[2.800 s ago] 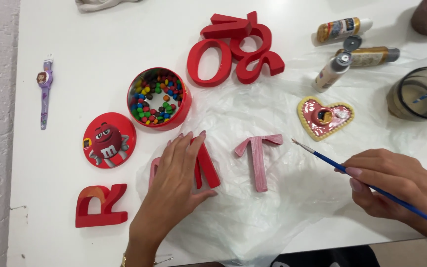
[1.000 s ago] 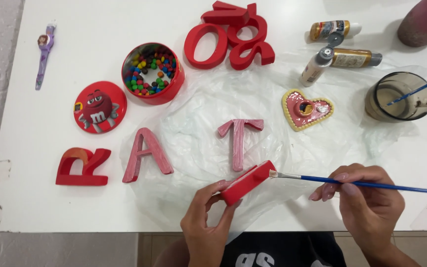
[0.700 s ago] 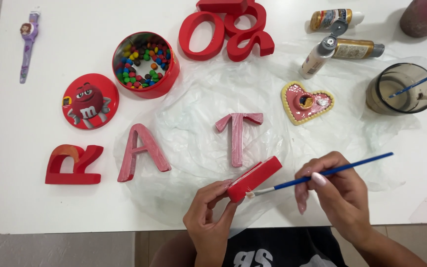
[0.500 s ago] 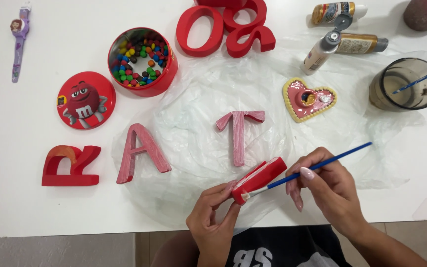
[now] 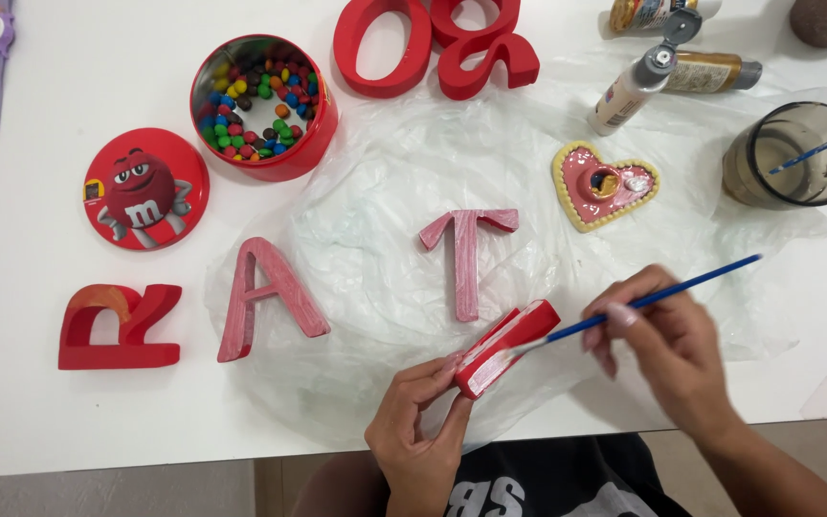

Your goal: Painting decorative wooden or foam letters with pink paint using a paintbrush.

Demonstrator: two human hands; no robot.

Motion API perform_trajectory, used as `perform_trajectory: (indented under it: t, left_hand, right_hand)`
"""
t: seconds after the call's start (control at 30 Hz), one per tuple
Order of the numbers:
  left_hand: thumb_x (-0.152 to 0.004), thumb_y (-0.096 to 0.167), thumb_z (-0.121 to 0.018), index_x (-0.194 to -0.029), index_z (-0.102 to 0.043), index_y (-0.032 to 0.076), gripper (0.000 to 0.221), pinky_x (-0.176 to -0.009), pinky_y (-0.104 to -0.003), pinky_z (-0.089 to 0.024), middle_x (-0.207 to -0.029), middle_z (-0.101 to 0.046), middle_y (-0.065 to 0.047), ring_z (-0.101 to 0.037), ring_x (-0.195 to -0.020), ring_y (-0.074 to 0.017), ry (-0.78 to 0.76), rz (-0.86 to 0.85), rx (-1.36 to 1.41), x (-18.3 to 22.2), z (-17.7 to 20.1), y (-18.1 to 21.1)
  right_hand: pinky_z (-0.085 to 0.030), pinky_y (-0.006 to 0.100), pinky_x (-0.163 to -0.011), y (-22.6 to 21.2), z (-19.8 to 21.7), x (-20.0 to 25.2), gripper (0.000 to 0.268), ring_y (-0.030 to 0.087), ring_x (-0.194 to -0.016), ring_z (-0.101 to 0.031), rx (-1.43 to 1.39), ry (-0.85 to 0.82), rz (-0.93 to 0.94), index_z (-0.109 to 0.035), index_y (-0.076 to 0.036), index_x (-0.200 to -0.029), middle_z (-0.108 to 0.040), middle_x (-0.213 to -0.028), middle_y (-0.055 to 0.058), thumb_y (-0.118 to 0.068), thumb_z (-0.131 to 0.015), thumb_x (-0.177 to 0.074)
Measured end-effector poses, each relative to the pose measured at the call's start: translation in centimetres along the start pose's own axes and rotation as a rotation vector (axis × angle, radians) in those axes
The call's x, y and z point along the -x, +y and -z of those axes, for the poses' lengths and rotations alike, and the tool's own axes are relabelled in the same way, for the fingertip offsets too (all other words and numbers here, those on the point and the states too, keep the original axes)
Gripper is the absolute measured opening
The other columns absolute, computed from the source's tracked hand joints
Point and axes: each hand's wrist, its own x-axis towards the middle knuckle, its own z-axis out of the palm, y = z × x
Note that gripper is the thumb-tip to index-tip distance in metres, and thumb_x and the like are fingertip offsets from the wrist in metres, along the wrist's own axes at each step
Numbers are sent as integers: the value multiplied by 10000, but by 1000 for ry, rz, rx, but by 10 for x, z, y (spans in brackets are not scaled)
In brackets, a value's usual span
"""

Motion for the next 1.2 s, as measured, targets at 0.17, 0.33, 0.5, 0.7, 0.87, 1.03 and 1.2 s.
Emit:
perform_trajectory:
  t: [0.17, 0.33, 0.5, 0.7, 0.87, 1.03, 1.2]
  left_hand:
    - [-930, 82, -828, -1200, -706, 60, 296, -841, -332, -762, -1174, -798, -142, -772, -1184, -220, -39, 42, 40, 7, 3, -3]
    - [-860, -28, -856, -1126, -723, 40, 304, -802, -284, -765, -1111, -813, -161, -822, -1080, -234, -14, 44, 21, 0, 1, 1]
    - [-822, -36, -858, -1024, -748, 13, 235, -763, -222, -702, -1053, -835, -189, -858, -956, -222, 72, 35, 24, -15, -6, 19]
    - [-808, 49, -876, -1042, -759, 112, 268, -529, -135, -664, -1088, -855, -85, -853, -987, -120, 12, 181, -107, -6, -5, 22]
    - [-810, 18, -870, -1100, -747, 84, 322, -684, -178, -747, -1133, -840, -110, -853, -1047, -149, -44, 177, -57, -6, -2, 19]
    - [-802, -20, -866, -1094, -742, 68, 328, -732, -198, -761, -1128, -834, -138, -853, -1056, -175, -32, 159, -17, -2, -2, 12]
    - [-797, -2, -872, -1055, -749, 90, 301, -658, -168, -732, -1104, -847, -104, -856, -1027, -150, -2, 149, -58, -2, -4, 12]
  right_hand:
    - [-509, 244, -493, -15, -8, 1, 93, 202, -650, -646, -12, 6, 40, -557, 3, -1065, -698, -887, 202, -72, -516, -1102]
    - [-541, 250, -488, -1, 10, -6, 135, 199, -595, -645, 23, -1, 5, -585, 34, -1076, -723, -823, 200, -99, -559, -1091]
    - [-501, 280, -493, -16, 47, -15, 112, 235, -626, -593, 148, 308, 189, -492, 2, -1121, -640, -882, 232, -100, -529, -1147]
    - [-575, 347, -619, -36, 72, -57, 108, 290, -703, -698, 803, 326, 549, -475, 110, -1163, -686, -881, 260, 111, -567, -1221]
    - [-642, 329, -650, -22, 70, -65, 83, 291, -821, -747, 907, 246, 471, -562, 112, -1170, -669, -974, 242, 42, -606, -1169]
    - [-629, 340, -694, -22, 70, -64, 105, 269, -802, -733, 987, 217, 441, -613, 108, -1127, -678, -961, 187, 11, -609, -1167]
    - [-529, 281, -539, -27, 72, -65, 129, 237, -639, -687, 858, 334, 444, -533, 103, -1103, -717, -849, 237, 47, -572, -1212]
